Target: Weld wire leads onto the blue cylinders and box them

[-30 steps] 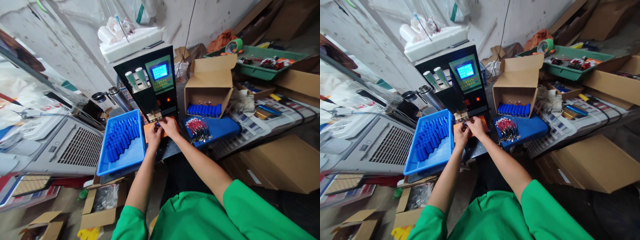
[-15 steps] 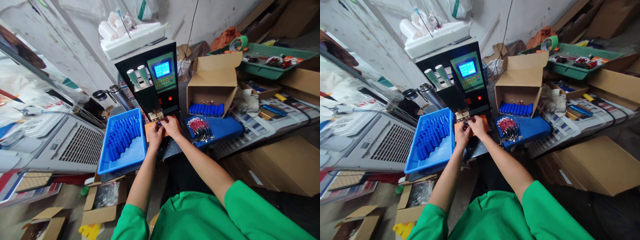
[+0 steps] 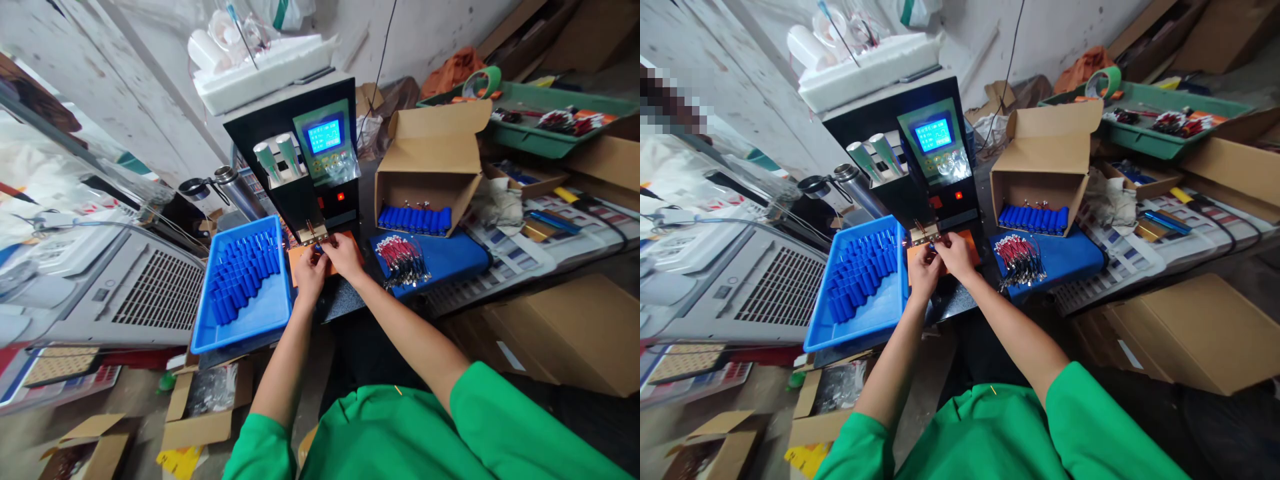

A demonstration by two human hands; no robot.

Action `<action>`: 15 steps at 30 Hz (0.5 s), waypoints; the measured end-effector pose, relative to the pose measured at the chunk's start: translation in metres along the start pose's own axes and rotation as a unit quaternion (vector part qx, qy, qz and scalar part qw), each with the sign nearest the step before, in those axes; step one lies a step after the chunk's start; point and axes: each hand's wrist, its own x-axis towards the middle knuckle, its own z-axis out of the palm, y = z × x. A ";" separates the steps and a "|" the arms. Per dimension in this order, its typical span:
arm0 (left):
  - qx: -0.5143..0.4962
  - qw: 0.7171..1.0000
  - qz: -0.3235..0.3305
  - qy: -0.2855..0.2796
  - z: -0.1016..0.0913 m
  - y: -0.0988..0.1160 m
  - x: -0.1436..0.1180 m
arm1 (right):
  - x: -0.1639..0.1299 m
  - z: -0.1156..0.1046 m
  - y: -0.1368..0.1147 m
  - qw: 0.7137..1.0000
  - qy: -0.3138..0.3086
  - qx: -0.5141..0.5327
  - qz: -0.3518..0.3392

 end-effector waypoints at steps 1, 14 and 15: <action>0.001 1.000 0.000 -0.002 0.000 0.000 0.000 | 0.000 0.000 0.001 1.000 -0.001 0.001 0.000; -0.010 1.000 0.007 -0.015 -0.001 0.002 0.002 | -0.019 -0.010 0.006 1.000 -0.014 0.018 -0.008; -0.010 1.000 0.008 -0.016 -0.001 0.002 0.002 | -0.022 -0.012 0.005 1.000 -0.017 0.010 -0.010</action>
